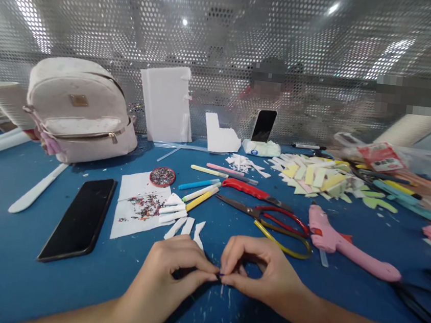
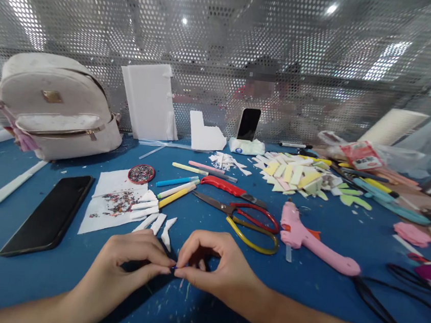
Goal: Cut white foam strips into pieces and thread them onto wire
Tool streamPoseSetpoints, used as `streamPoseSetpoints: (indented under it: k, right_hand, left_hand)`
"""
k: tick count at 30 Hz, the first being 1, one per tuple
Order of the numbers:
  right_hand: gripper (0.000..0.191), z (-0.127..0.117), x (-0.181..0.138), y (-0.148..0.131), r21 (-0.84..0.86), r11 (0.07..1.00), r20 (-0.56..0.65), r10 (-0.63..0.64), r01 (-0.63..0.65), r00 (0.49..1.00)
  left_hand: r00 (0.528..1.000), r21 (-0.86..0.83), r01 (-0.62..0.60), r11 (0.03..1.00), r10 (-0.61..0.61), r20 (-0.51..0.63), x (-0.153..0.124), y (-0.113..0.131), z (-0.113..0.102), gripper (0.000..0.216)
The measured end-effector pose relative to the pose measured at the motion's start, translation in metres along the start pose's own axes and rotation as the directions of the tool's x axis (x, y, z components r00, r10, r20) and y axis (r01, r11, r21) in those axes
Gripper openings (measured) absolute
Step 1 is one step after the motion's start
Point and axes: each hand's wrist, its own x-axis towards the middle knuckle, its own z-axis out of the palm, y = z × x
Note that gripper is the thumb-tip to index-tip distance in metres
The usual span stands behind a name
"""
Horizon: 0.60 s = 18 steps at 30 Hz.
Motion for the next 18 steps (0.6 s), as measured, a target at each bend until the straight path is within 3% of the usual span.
streamPoseSetpoints:
  k: [18]
  right_hand:
    - [0.029,0.0010,-0.0001,-0.0045,-0.088,0.996,-0.001,0.010,-0.010,1.000]
  left_hand:
    - [0.999,0.060,-0.025,0.998,0.023,0.027,0.0005,-0.0013,0.0006,0.013]
